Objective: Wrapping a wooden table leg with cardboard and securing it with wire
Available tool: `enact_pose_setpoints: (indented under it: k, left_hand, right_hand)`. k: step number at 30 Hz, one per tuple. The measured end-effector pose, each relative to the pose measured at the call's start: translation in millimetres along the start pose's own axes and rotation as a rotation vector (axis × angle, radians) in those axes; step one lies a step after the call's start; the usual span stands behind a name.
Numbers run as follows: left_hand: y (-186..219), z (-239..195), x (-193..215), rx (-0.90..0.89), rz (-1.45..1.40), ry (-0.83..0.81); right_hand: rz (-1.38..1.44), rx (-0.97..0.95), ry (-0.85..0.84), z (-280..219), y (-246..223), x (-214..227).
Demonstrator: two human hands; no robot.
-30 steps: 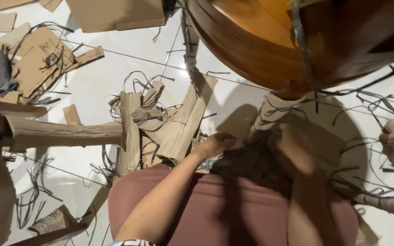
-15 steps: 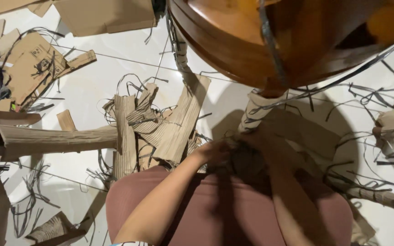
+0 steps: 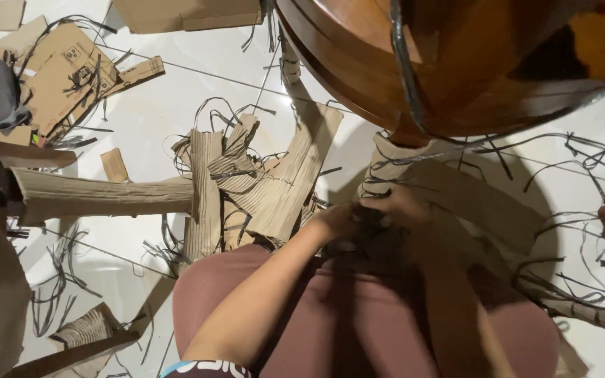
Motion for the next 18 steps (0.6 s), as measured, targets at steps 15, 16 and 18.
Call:
enact_pose_setpoints:
  k: [15, 16, 18]
  left_hand:
    - [-8.5, -36.6, 24.0, 0.046, -0.029, 0.065]
    - [-6.2, -35.6, 24.8, 0.046, -0.028, 0.062]
    - [-3.5, -34.8, 27.1, 0.09, 0.06, 0.092]
  right_hand:
    - [-0.437, 0.055, 0.563, -158.9, -63.0, 87.5]
    - [-0.435, 0.053, 0.564, -165.4, -65.7, 86.5]
    - [-0.365, 0.187, 0.727, -179.2, -75.9, 85.9]
Point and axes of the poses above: each hand's wrist, its own z-axis towards the middle knuckle, its own x-axis out of the back of the hand, y = z × x, the point moved 2 cm from there along z, towards the middle knuckle, and after that the axes turned 7 degrees about -z, right-handed, at the moved point
